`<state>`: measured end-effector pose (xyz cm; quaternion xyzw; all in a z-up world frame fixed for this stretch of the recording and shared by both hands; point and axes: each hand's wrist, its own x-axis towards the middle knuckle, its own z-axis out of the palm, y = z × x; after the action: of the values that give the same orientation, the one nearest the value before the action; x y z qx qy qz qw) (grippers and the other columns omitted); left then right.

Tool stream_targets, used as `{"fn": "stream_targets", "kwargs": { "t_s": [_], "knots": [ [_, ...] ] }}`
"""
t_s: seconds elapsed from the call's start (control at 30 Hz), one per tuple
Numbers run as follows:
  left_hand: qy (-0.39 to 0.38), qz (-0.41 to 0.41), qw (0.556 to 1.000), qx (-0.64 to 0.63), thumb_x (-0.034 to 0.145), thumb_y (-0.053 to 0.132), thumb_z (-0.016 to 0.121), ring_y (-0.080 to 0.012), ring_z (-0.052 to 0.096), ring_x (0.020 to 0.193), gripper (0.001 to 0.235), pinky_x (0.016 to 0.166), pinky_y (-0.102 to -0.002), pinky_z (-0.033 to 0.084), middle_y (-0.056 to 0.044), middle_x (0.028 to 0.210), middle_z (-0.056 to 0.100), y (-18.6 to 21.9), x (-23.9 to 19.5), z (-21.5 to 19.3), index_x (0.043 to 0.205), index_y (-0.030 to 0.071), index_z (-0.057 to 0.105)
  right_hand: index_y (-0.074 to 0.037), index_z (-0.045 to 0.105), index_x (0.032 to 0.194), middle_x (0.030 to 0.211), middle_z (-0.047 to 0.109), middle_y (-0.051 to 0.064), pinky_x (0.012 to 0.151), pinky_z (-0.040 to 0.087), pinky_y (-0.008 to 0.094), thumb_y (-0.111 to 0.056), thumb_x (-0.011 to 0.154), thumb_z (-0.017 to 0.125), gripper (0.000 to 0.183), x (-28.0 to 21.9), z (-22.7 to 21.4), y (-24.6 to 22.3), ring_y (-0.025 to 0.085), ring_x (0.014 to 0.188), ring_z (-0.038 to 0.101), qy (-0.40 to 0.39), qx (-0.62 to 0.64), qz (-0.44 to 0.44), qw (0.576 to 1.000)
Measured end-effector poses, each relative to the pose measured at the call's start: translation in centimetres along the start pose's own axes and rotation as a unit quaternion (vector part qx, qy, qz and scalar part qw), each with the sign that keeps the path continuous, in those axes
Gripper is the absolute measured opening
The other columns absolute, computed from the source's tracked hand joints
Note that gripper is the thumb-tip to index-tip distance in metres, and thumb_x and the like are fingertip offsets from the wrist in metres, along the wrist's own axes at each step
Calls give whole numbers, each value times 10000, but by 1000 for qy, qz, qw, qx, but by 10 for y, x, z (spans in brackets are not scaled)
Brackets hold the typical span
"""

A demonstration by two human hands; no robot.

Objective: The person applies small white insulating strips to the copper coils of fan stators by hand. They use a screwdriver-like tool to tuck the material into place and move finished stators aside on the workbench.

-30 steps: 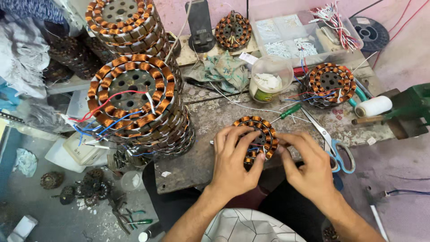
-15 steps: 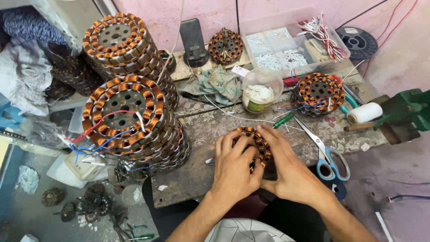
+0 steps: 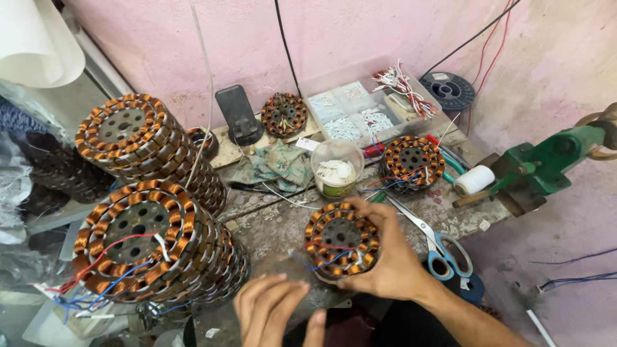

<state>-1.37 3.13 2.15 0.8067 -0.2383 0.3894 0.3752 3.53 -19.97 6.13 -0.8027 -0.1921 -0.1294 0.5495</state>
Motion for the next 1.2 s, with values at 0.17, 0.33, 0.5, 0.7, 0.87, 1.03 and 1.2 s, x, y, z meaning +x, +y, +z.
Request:
{"fn": "stream_targets", "kwargs": {
  "t_s": [0.17,0.33,0.5,0.7,0.87,1.03,1.2],
  "knots": [
    [-12,57,995,81,745,528,779,-189,616,921,336,894,-417,506,48,843,667,-79,-78,-8,891,227,745,-139,230,1360,1554,426,240,1194,483,454,-35,544,951,1095,12,-68,28,315,1414,510,163,13,-52,985],
    [-32,63,993,91,713,543,791,-145,620,841,313,841,-390,510,85,781,658,-118,-123,2,858,267,770,-105,224,1337,1496,454,239,1231,462,427,-26,568,959,1067,37,-121,73,299,1409,526,204,-79,-48,975],
    [-40,89,991,95,731,510,793,-125,631,825,272,833,-392,529,96,752,651,-121,-127,6,868,277,765,-84,229,1331,1434,481,231,1203,461,404,-60,536,975,1091,46,-122,106,290,1368,540,199,-75,-10,977],
    [7,170,978,117,825,514,794,-41,607,800,295,827,-290,521,223,844,648,-161,-156,-11,1015,297,731,-61,237,1320,1435,476,229,1167,476,401,-63,510,979,1099,47,-113,116,292,1350,550,195,-121,3,973],
    [-189,172,964,71,850,400,738,1,705,880,303,815,-249,552,249,1026,764,-213,-161,-70,1143,328,759,-54,242,1367,1444,483,209,1182,479,401,-65,514,963,1117,48,-114,110,283,1362,548,199,-84,9,976],
    [-250,136,948,141,827,369,712,-84,707,979,379,865,-333,553,137,1102,777,-145,-79,-139,1198,289,715,-47,241,1416,1441,492,194,1208,471,396,-62,519,969,1155,45,-123,131,277,1363,541,190,-93,7,977],
    [81,-31,973,213,669,460,892,-335,475,1329,730,1127,-460,407,-110,1353,580,-9,46,-139,1268,156,607,-29,408,1396,1313,581,135,1058,537,356,-142,586,953,983,31,-150,190,205,1194,617,151,-97,14,984]
  ]
}}
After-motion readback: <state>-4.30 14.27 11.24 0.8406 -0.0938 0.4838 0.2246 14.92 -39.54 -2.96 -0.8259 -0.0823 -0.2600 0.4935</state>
